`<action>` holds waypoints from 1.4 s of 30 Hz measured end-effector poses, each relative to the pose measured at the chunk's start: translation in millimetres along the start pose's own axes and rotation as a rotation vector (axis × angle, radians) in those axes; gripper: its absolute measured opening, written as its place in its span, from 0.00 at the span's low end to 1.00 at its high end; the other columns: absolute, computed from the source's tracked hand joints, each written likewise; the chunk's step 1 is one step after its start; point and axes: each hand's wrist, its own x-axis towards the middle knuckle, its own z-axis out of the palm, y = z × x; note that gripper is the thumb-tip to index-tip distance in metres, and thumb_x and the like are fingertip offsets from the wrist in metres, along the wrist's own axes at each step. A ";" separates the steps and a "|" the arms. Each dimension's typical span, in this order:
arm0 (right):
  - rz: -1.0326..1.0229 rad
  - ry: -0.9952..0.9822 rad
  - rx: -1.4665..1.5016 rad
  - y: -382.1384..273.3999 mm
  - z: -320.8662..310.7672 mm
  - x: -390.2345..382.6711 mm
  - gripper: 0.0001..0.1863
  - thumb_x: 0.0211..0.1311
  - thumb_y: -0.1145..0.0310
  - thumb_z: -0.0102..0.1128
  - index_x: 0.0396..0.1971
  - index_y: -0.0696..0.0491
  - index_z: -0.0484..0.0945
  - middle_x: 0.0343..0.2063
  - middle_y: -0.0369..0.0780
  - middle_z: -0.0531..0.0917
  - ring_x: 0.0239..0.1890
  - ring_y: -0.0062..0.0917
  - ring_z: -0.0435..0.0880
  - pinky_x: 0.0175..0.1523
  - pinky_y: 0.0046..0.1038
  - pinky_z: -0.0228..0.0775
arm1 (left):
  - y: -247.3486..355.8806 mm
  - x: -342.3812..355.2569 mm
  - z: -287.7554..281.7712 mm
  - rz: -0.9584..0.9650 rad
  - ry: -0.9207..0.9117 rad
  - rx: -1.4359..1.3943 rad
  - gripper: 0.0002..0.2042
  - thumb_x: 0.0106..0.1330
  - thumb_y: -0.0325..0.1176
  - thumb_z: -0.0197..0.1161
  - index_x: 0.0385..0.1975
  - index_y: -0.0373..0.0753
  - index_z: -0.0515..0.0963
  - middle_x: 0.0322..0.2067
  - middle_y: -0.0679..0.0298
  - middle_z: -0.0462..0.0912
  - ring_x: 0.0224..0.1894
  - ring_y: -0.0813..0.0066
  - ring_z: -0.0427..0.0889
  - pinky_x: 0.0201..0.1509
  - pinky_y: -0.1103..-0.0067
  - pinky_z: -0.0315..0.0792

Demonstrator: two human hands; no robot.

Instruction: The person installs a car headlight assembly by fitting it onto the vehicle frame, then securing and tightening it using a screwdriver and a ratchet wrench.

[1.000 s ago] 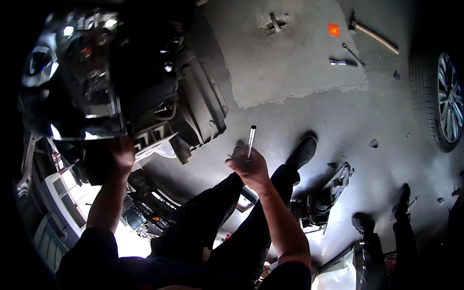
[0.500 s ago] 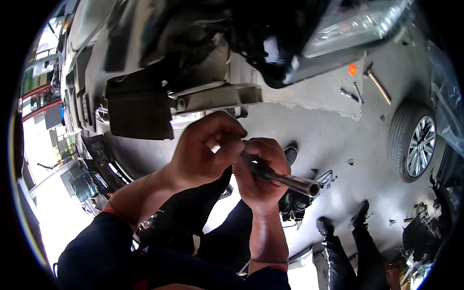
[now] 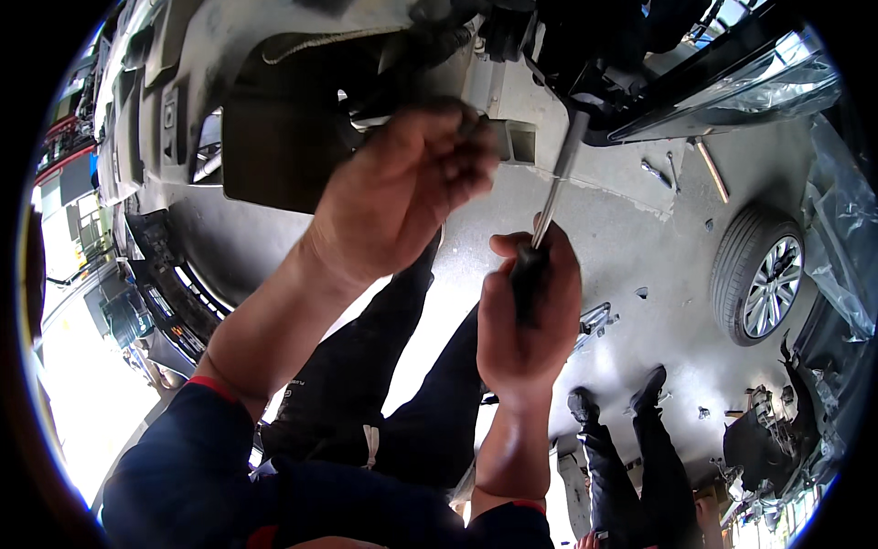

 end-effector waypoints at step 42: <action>-0.072 -0.021 0.419 21.2 5.8 6.0 0.28 0.66 0.63 0.68 0.58 0.62 0.68 0.55 0.51 0.79 0.38 0.16 0.80 0.42 0.15 0.73 | 5.9 56.3 15.7 -0.093 -0.097 -0.267 0.14 0.80 0.41 0.49 0.43 0.36 0.74 0.44 0.55 0.84 0.42 0.64 0.86 0.53 0.65 0.82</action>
